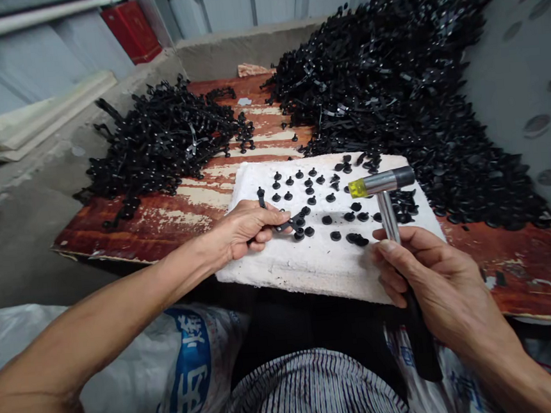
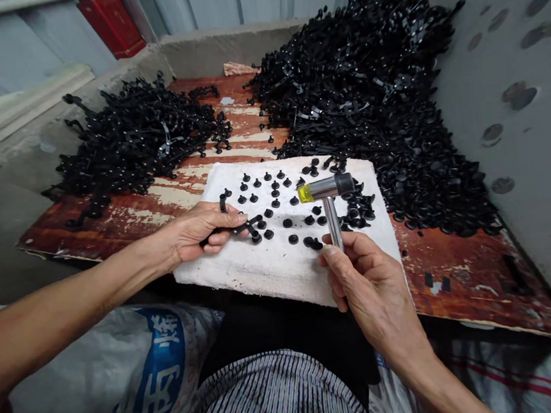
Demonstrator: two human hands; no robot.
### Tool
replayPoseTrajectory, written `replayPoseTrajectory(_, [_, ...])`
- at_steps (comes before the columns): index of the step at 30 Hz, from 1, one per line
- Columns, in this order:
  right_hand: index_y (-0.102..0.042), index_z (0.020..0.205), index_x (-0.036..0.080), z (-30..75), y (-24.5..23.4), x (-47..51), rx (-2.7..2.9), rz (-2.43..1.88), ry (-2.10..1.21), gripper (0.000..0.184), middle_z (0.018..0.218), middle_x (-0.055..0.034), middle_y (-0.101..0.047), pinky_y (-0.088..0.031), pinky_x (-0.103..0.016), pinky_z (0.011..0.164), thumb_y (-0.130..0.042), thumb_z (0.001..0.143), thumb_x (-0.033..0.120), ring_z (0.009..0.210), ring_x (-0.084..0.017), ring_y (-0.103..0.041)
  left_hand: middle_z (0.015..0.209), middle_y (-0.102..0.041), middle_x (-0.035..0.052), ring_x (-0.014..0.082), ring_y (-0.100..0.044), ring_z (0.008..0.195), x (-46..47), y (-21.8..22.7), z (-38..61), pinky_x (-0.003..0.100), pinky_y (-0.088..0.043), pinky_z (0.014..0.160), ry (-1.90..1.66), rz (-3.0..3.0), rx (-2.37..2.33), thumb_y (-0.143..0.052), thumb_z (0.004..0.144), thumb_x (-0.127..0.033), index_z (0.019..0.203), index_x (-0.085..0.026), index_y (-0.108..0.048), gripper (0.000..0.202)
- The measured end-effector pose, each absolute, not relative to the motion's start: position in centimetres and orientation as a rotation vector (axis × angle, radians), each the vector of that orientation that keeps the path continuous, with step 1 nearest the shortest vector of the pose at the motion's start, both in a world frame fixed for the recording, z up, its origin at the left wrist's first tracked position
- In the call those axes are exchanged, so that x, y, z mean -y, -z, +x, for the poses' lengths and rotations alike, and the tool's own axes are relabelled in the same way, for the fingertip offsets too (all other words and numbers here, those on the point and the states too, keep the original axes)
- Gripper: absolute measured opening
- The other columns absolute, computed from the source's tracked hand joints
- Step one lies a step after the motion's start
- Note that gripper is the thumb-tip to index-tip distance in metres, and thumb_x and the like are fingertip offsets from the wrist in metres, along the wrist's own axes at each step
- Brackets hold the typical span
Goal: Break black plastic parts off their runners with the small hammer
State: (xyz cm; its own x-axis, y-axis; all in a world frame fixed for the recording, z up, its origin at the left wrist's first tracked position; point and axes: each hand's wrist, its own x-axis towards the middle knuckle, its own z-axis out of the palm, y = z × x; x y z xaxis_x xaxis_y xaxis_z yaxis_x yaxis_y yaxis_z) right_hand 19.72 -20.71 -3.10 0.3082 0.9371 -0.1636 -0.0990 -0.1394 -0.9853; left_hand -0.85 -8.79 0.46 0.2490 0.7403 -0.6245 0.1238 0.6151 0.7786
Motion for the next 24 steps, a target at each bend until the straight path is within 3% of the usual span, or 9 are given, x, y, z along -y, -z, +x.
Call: replayPoseTrajectory(24, [-0.065, 0.087, 0.018, 19.87, 2.95, 20.65, 0.913, -1.44, -1.119, 0.036, 0.063, 0.0021, -0.057, -0.035, -0.018, 0.029, -0.077, 0.073, 0.048, 0.04, -0.007, -0.041, 0.057, -0.067, 0.0062, -0.001, -0.03, 0.026, 8.51, -0.32, -0.64, 0.012, -0.016, 0.027, -0.462, 0.856, -1.284, -0.064, 0.083, -0.006, 0.06, -0.01, -0.055, 0.025])
